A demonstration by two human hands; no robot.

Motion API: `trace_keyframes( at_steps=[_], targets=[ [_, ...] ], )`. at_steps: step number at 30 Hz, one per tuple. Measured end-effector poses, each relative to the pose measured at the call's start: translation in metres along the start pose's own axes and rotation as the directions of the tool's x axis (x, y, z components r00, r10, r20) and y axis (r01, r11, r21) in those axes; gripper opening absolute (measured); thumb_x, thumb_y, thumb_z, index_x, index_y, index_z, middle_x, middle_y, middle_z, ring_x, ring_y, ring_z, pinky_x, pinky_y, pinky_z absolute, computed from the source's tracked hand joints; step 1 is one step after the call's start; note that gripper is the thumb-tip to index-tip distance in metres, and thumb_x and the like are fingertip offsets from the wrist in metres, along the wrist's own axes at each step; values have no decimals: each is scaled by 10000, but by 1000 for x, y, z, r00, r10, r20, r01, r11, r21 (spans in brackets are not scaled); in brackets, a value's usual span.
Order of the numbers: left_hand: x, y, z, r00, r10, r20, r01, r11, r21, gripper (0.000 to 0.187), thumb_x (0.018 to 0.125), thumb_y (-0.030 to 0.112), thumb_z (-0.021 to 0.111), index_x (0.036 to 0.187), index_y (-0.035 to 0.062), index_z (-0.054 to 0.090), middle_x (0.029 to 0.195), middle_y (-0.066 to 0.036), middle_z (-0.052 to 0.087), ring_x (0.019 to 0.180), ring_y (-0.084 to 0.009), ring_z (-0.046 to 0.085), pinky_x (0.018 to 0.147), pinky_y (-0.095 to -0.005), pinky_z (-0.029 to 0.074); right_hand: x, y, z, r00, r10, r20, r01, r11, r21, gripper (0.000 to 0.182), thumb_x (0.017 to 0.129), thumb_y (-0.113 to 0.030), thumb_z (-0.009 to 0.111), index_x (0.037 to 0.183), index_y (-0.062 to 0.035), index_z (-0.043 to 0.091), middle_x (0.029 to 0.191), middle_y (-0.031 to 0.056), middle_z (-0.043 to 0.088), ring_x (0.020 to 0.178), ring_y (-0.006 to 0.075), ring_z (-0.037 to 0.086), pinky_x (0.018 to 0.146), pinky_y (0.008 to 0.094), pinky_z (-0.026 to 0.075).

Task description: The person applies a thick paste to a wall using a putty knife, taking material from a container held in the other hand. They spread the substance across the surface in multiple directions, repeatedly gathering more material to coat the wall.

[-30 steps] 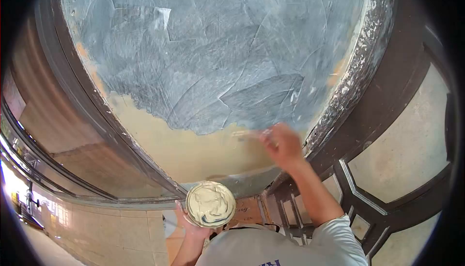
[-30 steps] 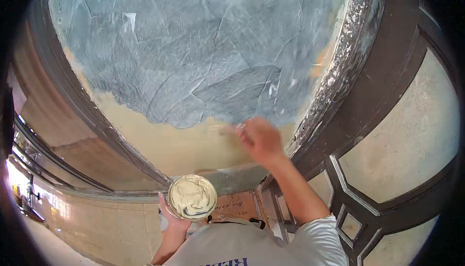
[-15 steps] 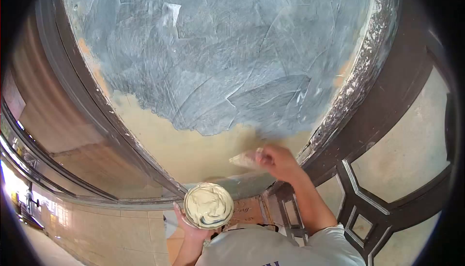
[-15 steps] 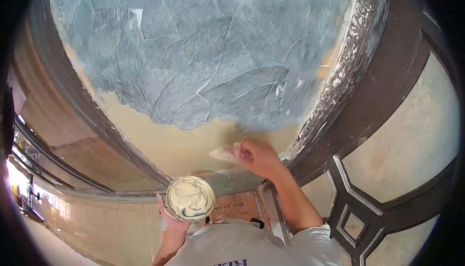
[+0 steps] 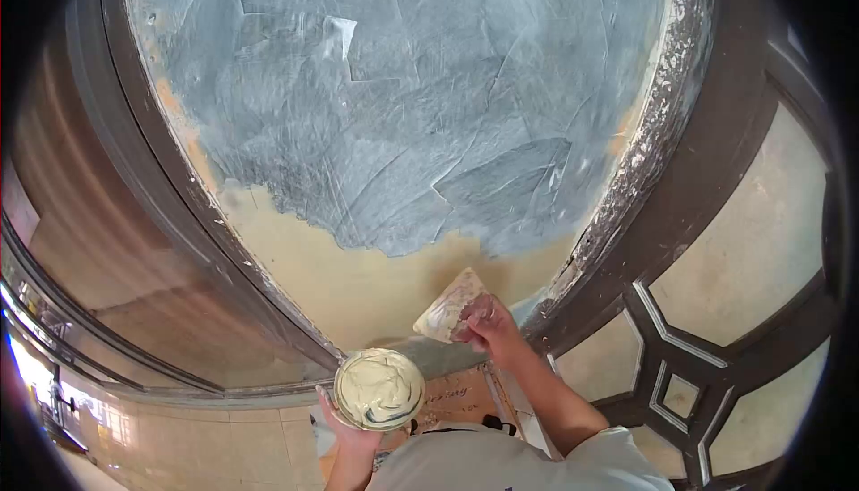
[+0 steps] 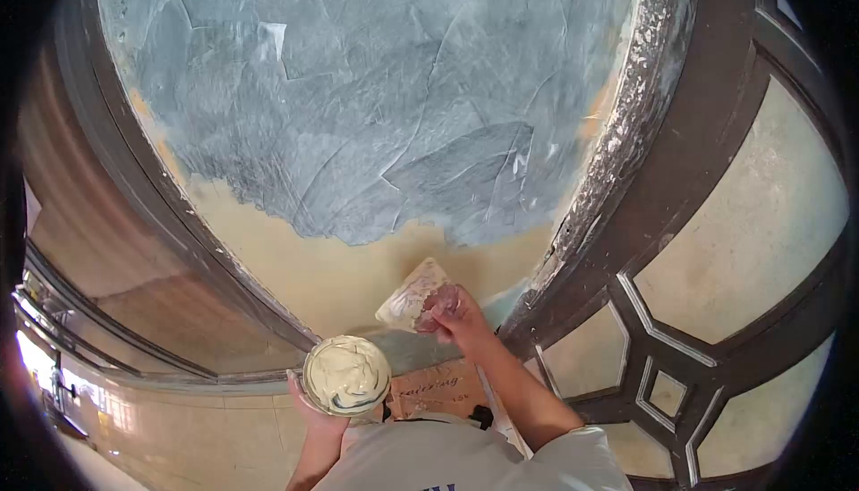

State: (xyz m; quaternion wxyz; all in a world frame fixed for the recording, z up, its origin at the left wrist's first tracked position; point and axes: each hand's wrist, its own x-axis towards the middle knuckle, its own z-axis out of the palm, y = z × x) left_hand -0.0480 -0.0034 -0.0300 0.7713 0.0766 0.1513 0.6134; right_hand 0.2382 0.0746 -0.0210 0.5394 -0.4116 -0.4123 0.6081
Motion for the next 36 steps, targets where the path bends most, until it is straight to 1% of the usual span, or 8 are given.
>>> trace_keyframes(
  at_steps=[2,8,12,19,29,30,32,36],
  targets=[
    [-4,6,-4,998,13,-66,-10,999,47,793,919,674,216,1445,105,387,1499,-108,364,1352,-332,365,1115,-513,296,-3,16,20,992,-65,-107,87,972,220,322,922,-109,624,1193,-80,452,1030,73,629,777,167,670,539,277,544],
    [-11,30,-27,999,-14,-50,18,996,87,806,917,681,211,1449,97,375,1500,-115,359,1354,-331,366,1114,-514,300,18,-22,66,932,-264,-247,298,948,111,307,953,-238,582,1187,-82,458,994,65,624,712,152,656,492,264,520],
    [-21,44,-21,999,-35,-36,38,995,88,822,907,691,230,1450,90,370,1503,-126,353,1359,-340,360,1112,-517,304,34,-26,82,924,-227,-309,285,946,157,251,978,-233,537,1121,-34,479,854,83,637,533,152,592,485,276,498],
    [-37,63,-26,998,-43,-44,46,997,66,784,929,666,212,1447,100,375,1505,-120,353,1357,-340,361,1110,-515,309,38,-27,95,908,-248,-337,294,952,91,219,994,-243,514,1070,-41,479,847,83,629,533,143,584,472,277,487],
    [-44,82,-47,998,15,-56,-9,994,111,762,938,652,212,1459,114,354,1509,-103,356,1360,-329,361,1117,-511,295,13,153,53,920,159,-359,-45,951,307,142,999,-243,516,1021,-117,456,811,49,587,618,150,613,424,287,473],
    [-44,84,-46,999,4,-44,0,997,74,782,932,666,220,1466,109,343,1520,-107,335,1368,-326,350,1117,-514,296,17,148,53,921,158,-357,-45,951,307,142,999,-243,516,1021,-117,456,811,49,587,618,150,613,424,287,473],
    [-48,85,-47,999,-9,-43,11,999,38,803,925,681,229,1473,103,333,1532,-112,313,1376,-322,339,1117,-517,297,25,105,61,902,-124,-413,226,952,208,172,995,-256,522,1029,-96,468,818,73,624,572,153,607,448,285,490],
    [-43,83,-26,1000,-1,-14,3,989,145,773,926,662,252,1432,95,396,1489,-120,383,1342,-334,386,1113,-491,316,35,-4,80,898,-219,-383,247,969,23,225,989,-313,522,983,-97,459,773,73,633,531,143,594,460,265,481]
  ],
)
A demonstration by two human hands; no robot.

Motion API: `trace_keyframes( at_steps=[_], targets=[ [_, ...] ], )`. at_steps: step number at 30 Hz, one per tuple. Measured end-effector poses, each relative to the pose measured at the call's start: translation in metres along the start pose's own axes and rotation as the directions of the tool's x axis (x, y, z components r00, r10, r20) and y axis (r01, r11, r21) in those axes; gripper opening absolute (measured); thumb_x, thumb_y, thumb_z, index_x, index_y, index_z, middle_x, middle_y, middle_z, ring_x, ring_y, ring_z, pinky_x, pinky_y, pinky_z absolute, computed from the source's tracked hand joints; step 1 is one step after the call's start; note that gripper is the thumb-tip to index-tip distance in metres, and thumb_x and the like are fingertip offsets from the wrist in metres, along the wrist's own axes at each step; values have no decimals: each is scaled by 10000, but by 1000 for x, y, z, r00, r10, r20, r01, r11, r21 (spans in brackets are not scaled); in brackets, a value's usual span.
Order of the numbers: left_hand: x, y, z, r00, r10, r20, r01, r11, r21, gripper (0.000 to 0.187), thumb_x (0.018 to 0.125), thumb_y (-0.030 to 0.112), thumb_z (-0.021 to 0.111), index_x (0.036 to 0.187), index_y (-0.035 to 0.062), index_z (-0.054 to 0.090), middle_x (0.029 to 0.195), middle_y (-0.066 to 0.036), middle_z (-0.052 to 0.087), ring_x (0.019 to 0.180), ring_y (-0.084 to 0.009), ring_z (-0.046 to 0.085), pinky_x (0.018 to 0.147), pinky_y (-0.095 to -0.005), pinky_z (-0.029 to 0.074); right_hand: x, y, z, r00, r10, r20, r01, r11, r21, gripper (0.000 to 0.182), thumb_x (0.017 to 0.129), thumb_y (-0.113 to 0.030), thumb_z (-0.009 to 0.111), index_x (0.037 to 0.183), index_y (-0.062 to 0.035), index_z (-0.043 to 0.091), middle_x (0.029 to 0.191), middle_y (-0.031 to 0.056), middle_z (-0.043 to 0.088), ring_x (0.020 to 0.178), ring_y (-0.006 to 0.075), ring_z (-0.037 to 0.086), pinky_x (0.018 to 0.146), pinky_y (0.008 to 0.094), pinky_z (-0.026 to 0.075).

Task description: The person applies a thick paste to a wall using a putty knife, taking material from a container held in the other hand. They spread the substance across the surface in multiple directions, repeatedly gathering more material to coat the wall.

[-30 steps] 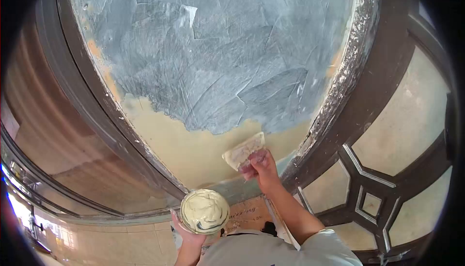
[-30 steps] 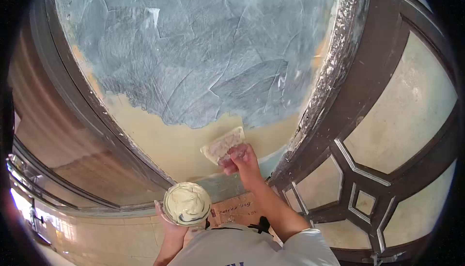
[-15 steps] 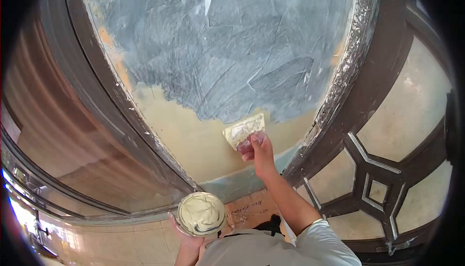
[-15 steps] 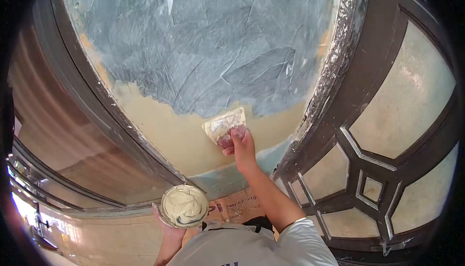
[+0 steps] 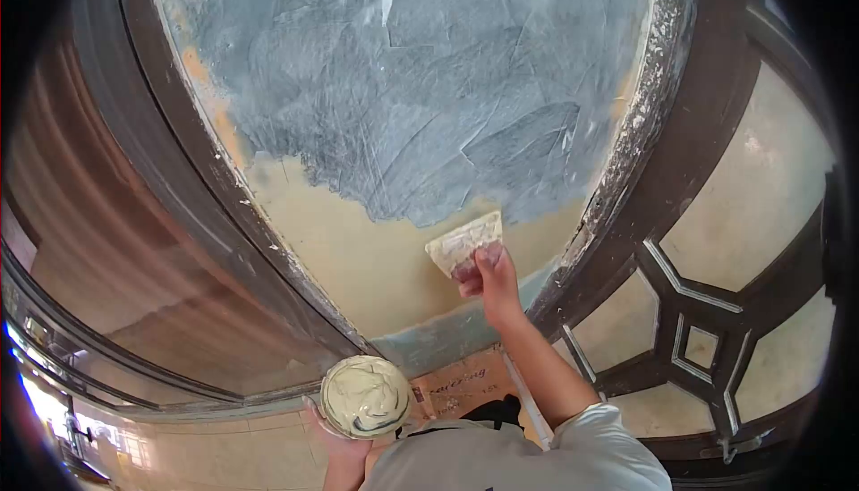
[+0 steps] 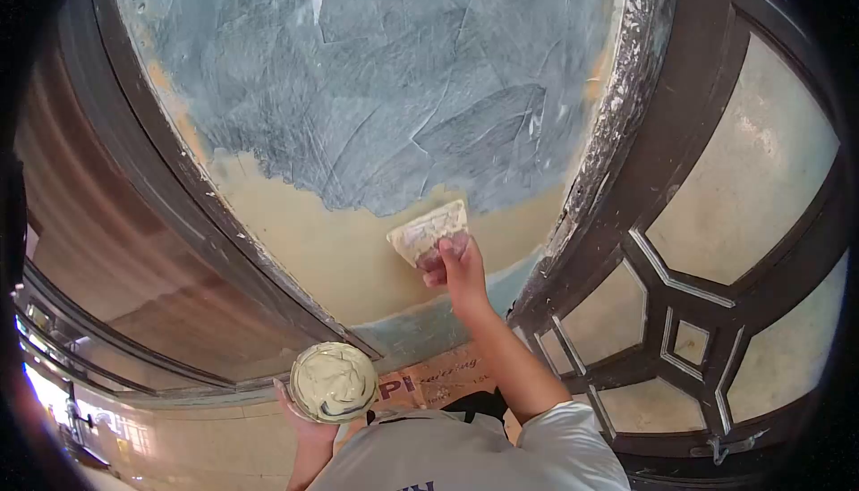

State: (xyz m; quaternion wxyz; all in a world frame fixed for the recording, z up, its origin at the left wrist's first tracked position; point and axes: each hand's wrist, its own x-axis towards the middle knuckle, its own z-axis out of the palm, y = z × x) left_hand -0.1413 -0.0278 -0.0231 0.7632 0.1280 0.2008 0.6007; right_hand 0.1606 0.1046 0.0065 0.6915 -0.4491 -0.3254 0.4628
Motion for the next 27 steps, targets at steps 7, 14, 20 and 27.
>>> trace_keyframes(
  at_steps=[7,14,20,27],
  targets=[
    [-7,1,0,992,16,122,84,637,-766,698,952,559,358,1423,45,387,1467,-125,417,1343,-314,398,1163,-515,173,-7,128,-65,966,256,-26,-255,966,37,200,997,-311,513,1035,-117,482,830,51,631,640,158,639,515,292,528],
    [1,10,-12,989,-82,-125,23,908,-418,728,948,590,288,1439,59,370,1461,-118,427,1339,-300,402,1147,-487,159,-41,98,-12,962,271,30,-273,959,82,207,993,-282,525,1088,-107,465,929,54,637,715,165,650,581,301,554],
    [3,11,-14,1000,-24,6,24,1000,-16,762,929,636,303,1433,70,387,1457,-120,433,1354,-325,372,1142,-501,259,-32,34,63,989,118,91,-138,957,254,243,989,-181,527,1180,-53,449,1025,97,617,689,161,643,556,285,558],
    [-3,21,-22,996,60,73,-69,989,130,758,941,636,255,1440,80,381,1491,-117,384,1353,-314,376,1138,-490,274,-73,161,-1,891,453,4,-451,886,105,224,987,-186,532,1174,-79,470,1018,84,623,747,154,647,552,272,548]
  ],
)
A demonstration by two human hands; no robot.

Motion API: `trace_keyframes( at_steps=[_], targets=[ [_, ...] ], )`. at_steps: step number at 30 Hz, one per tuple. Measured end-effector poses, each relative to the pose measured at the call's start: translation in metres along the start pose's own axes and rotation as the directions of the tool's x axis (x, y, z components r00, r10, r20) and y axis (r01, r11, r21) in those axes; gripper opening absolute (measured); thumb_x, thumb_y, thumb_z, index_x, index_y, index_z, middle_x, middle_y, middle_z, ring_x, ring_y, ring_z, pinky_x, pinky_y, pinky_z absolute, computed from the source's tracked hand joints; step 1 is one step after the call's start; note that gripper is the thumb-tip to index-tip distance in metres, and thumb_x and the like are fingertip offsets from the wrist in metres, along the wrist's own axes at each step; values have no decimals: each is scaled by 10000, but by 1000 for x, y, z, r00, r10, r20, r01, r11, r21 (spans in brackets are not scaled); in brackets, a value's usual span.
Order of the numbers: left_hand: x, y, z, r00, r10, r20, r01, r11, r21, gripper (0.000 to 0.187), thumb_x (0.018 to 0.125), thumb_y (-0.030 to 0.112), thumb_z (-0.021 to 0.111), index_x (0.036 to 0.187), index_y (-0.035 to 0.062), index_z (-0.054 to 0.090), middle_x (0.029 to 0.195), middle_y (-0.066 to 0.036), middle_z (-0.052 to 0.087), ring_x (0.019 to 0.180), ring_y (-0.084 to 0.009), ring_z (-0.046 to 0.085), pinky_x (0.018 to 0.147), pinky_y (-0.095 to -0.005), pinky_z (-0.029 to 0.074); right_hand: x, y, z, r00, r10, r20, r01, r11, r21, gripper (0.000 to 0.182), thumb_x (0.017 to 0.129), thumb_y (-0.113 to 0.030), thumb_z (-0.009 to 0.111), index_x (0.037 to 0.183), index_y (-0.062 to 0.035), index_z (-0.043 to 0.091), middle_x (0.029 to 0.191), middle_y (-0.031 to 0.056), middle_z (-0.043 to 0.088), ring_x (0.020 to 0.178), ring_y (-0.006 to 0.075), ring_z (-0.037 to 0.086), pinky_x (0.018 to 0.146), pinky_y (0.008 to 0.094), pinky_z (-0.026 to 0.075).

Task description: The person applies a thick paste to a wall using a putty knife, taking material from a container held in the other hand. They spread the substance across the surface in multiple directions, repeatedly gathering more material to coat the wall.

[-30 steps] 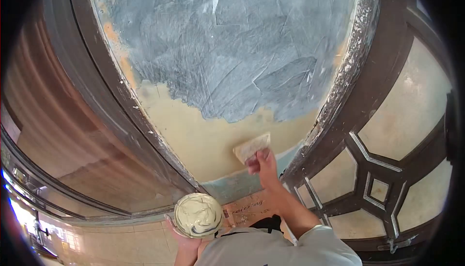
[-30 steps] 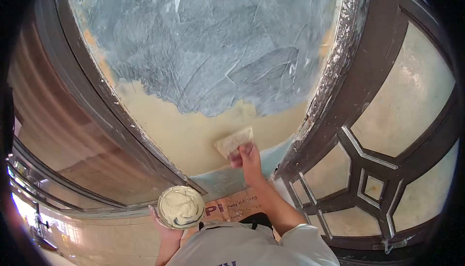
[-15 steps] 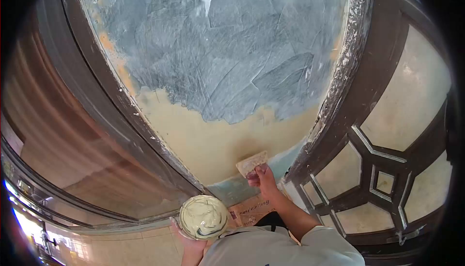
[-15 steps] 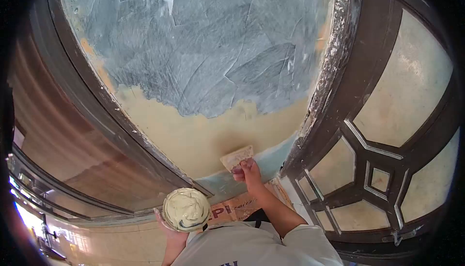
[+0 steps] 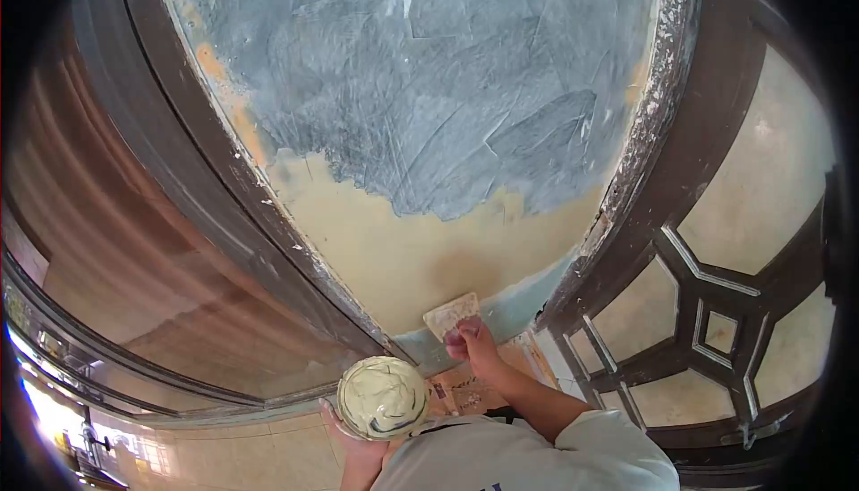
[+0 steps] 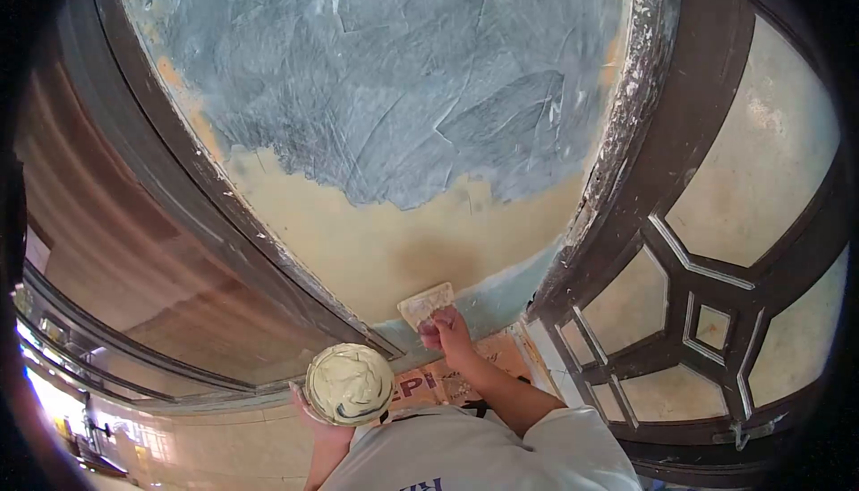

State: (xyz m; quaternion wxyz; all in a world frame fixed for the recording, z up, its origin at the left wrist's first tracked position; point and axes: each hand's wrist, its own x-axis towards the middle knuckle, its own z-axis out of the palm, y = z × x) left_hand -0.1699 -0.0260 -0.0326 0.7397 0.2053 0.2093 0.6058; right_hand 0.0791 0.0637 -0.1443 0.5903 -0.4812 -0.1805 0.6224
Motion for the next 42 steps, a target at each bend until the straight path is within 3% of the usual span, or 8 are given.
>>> trace_keyframes(
  at_steps=[8,9,13,23,25,28,37,42],
  targets=[
    [2,-2,-6,992,-26,-127,20,998,-55,787,947,654,172,1453,79,354,1513,-118,340,1363,-313,364,1125,-478,311,-10,-109,83,903,-376,206,387,922,-12,241,968,-199,576,1144,-74,470,957,70,627,751,164,660,590,302,569],
    [2,-1,-8,997,67,44,-76,964,257,776,957,638,161,1460,74,338,1523,-116,326,1373,-300,352,1138,-466,291,-14,-115,88,885,-405,229,410,912,27,243,964,-203,585,1133,-73,469,946,65,622,756,163,660,595,306,571],
    [1,-2,2,998,-47,-52,42,995,-93,748,973,606,150,1473,74,308,1522,-109,333,1373,-290,353,1153,-446,258,18,-58,56,949,-304,89,293,949,117,238,966,-189,592,1084,-47,442,888,61,572,659,151,585,502,273,470],
    [-7,-15,-8,993,-32,-112,20,994,-107,804,923,673,251,1468,88,336,1500,-120,364,1353,-321,377,1132,-482,281,47,58,-51,980,-151,128,175,964,-202,137,936,-157,602,917,-73,495,725,52,581,548,150,553,478,265,444],
    [-11,-16,6,996,-88,0,45,504,-863,815,916,682,251,1460,85,353,1495,-125,369,1342,-336,389,1117,-491,305,34,17,-10,793,-553,256,588,582,-562,190,893,-174,649,874,-41,515,674,63,559,549,162,548,503,289,442],
    [4,-29,-1,984,-80,-162,53,985,-162,808,916,677,263,1450,81,371,1493,-131,371,1335,-347,393,1106,-504,319,1,-57,40,790,-471,393,575,344,-742,247,893,-221,649,875,-12,519,753,148,582,645,310,586,613,400,475],
    [5,-59,23,987,-57,-153,28,982,-188,797,928,662,252,1454,73,361,1502,-125,357,1351,-330,373,1112,-486,313,-4,-146,68,522,-660,541,734,24,-679,253,848,-236,696,879,-26,559,741,140,595,636,292,592,605,363,487],
    [-2,-62,32,985,-80,-155,43,972,-231,791,936,658,205,1459,82,351,1503,-120,352,1351,-314,378,1114,-473,313,6,-179,8,680,-640,359,646,292,-705,188,894,-173,665,898,-23,552,808,99,642,691,205,635,609,307,503]
  ],
)
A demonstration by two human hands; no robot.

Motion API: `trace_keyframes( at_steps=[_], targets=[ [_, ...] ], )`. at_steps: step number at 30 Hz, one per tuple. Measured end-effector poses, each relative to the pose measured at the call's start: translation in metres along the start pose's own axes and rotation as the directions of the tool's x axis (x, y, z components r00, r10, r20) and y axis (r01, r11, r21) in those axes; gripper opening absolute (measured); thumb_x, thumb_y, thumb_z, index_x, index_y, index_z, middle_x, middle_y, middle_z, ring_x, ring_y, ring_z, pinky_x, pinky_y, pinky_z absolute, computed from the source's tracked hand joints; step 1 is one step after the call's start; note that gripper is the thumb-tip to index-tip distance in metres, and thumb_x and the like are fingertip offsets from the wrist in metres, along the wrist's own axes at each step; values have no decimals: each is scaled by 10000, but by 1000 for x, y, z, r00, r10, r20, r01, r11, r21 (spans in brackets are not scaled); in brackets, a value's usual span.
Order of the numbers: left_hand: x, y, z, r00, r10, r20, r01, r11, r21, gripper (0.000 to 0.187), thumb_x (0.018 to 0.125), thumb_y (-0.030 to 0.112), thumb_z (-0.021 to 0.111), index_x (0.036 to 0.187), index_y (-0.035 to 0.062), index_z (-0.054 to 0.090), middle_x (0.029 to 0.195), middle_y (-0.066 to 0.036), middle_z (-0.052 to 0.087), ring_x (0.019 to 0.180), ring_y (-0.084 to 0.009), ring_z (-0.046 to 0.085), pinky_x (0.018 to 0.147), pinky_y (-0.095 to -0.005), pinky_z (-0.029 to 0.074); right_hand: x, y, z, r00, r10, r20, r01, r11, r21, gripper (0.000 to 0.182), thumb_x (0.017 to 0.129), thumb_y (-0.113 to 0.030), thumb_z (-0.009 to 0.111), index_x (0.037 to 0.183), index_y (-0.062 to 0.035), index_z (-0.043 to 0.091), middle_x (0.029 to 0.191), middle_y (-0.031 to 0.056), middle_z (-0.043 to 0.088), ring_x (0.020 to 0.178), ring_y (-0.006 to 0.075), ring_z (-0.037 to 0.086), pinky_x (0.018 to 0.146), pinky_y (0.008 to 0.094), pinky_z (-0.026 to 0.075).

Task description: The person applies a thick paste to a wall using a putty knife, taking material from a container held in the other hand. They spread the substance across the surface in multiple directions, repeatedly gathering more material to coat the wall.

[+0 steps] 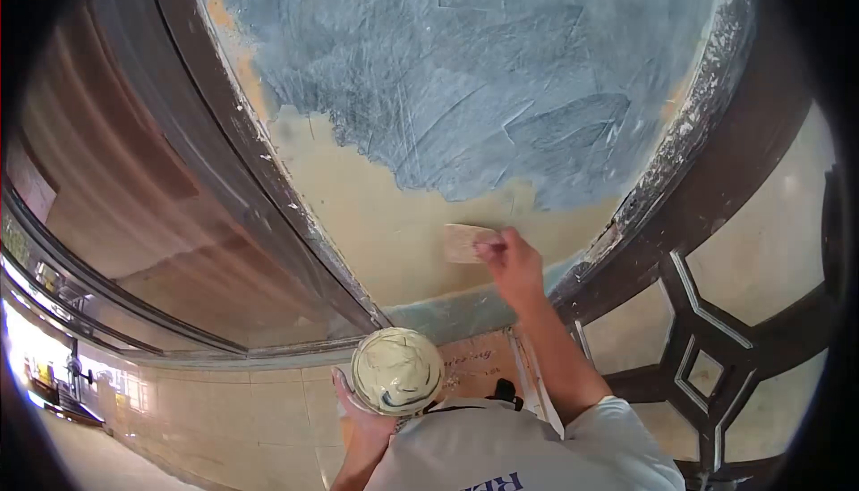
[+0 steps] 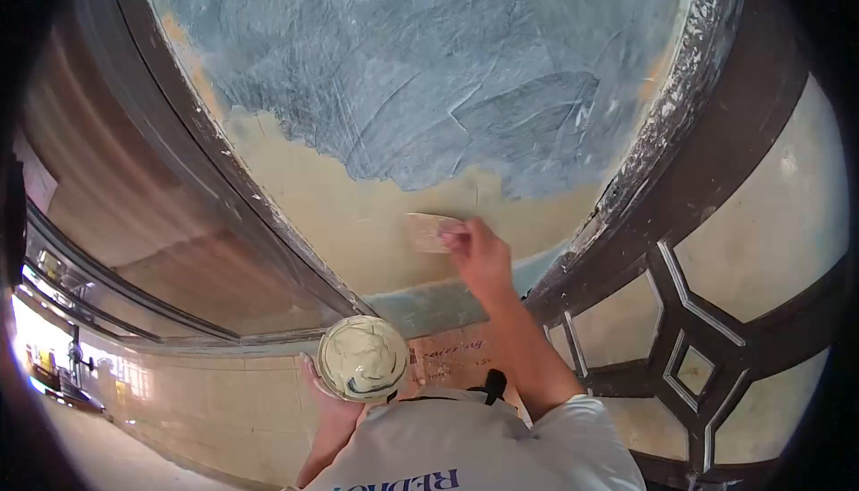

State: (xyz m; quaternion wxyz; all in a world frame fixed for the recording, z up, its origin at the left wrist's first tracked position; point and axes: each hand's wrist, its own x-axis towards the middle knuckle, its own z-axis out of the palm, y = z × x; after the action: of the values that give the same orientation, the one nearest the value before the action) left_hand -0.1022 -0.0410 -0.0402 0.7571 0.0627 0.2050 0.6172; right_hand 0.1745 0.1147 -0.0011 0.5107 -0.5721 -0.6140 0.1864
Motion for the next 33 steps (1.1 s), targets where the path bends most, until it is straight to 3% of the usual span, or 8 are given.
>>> trace_keyframes(
  at_steps=[6,8,11,17,24,27,29,33],
  targets=[
    [-2,2,-3,995,-10,-104,9,1000,-11,843,895,702,257,1455,82,367,1503,-126,352,1343,-338,377,1114,-495,305,-48,30,25,994,96,54,-111,895,432,178,937,-119,599,1052,-29,498,949,70,657,789,128,650,606,265,525],
    [-1,3,-11,973,124,197,-173,951,257,641,1009,492,206,1432,21,307,1470,-140,396,1342,-251,412,1149,-449,243,-58,1,56,938,234,256,-345,710,615,238,963,-144,572,1139,-26,465,1050,82,625,780,137,645,587,256,534],
    [2,9,-15,990,68,-121,-57,994,89,846,889,707,278,1449,81,376,1485,-129,381,1324,-345,402,1102,-499,322,-43,-26,82,944,83,319,-296,642,708,314,970,-153,559,1238,-51,430,1068,68,595,812,128,641,599,241,543],
    [-6,24,-22,997,11,-73,-4,996,93,819,909,697,238,1468,109,348,1512,-110,340,1356,-332,366,1100,-509,317,-36,-44,118,937,256,236,-342,553,760,325,971,-206,578,1209,-39,433,1069,83,589,779,141,644,602,272,555],
    [-12,45,-37,999,27,-20,-24,987,161,820,916,700,223,1470,107,343,1506,-112,350,1353,-309,371,1115,-476,305,-140,97,158,776,574,261,-545,402,735,247,964,-201,593,1128,-83,450,950,55,612,715,130,615,518,258,484],
    [-11,52,-34,999,30,-14,-27,984,175,819,920,696,219,1469,102,341,1503,-105,355,1351,-301,375,1115,-469,307,-159,106,159,782,574,244,-588,548,595,210,970,-178,575,1116,-79,460,972,58,624,705,133,620,499,252,468],
    [-9,53,-31,999,17,-28,-12,987,158,816,921,693,217,1465,99,349,1498,-103,362,1347,-301,379,1111,-467,311,-154,105,164,935,318,156,-354,830,430,201,940,-165,615,1061,-56,497,917,76,650,669,138,621,520,278,480],
    [-4,51,-29,998,-25,-60,33,989,143,813,923,690,214,1451,93,372,1481,-98,381,1331,-302,394,1101,-465,322,-82,11,131,981,122,149,-137,986,99,222,890,-172,677,993,-32,540,821,92,666,681,138,634,565,303,496]
  ],
)
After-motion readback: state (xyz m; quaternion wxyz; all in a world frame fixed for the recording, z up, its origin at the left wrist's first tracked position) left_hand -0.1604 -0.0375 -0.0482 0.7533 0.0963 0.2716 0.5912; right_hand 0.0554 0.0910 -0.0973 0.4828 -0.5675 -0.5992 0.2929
